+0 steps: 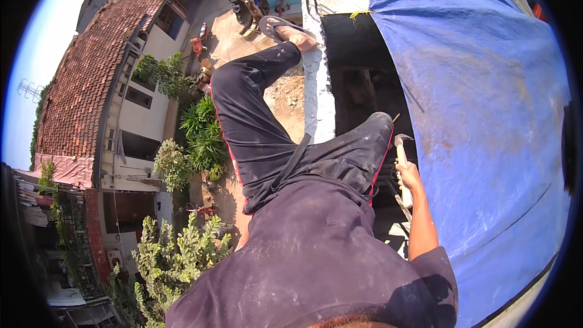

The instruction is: The person uses a hammer and a chisel to chip away pieces of a concrete wall while sitting on the ledge.

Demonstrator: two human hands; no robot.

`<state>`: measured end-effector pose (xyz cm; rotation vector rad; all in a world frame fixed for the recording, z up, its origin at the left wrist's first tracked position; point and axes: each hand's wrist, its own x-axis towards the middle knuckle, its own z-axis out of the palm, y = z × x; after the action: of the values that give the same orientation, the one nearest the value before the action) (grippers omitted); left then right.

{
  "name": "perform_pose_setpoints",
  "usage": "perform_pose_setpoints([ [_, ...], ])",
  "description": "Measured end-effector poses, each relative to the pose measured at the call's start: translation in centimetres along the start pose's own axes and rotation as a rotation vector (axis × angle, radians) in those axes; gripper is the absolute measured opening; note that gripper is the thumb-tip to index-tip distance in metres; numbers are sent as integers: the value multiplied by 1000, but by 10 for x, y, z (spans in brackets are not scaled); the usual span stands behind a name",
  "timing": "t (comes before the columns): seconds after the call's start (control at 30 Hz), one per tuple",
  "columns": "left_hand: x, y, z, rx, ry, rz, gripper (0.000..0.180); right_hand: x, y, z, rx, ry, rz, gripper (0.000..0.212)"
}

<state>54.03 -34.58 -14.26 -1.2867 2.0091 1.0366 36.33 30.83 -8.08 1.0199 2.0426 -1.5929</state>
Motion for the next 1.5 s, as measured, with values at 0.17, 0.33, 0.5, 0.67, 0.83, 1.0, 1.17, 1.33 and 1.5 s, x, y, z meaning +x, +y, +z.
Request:
perform_pose_setpoints([
  [0.17, 38, 71, -37, 16, 101, 138, 23, 0, 8, 5, 20, -58, 16, 25],
  [0.33, 46, 194, -101, 51, 233, 342, 22, -27, 50, 9, 99, -26, 159, 25],
  [0.5, 34, 293, -133, 95, 285, 492, 22, -64, 84, 23, 109, -60, 307, 27],
  [0.67, 24, 319, -128, 172, 253, 528, 21, -68, 94, 36, 82, -118, 326, 21],
  [0.83, -3, 342, -146, 261, 233, 592, 21, -50, 89, 40, 138, -91, 300, 20],
  [1.0, -49, 397, -193, 353, 240, 709, 21, -28, 33, 27, 39, -140, 232, 27],
  [1.17, -106, 513, -189, 434, 31, 847, 20, -15, -21, -11, -105, -66, 182, 23],
  [1.33, -151, 635, -147, 569, -151, 884, 15, 22, -66, -2, -85, -132, 163, 26],
  [1.5, -145, 765, -54, 885, -285, 1178, 20, 43, -120, 13, -130, -123, 144, 28],
])
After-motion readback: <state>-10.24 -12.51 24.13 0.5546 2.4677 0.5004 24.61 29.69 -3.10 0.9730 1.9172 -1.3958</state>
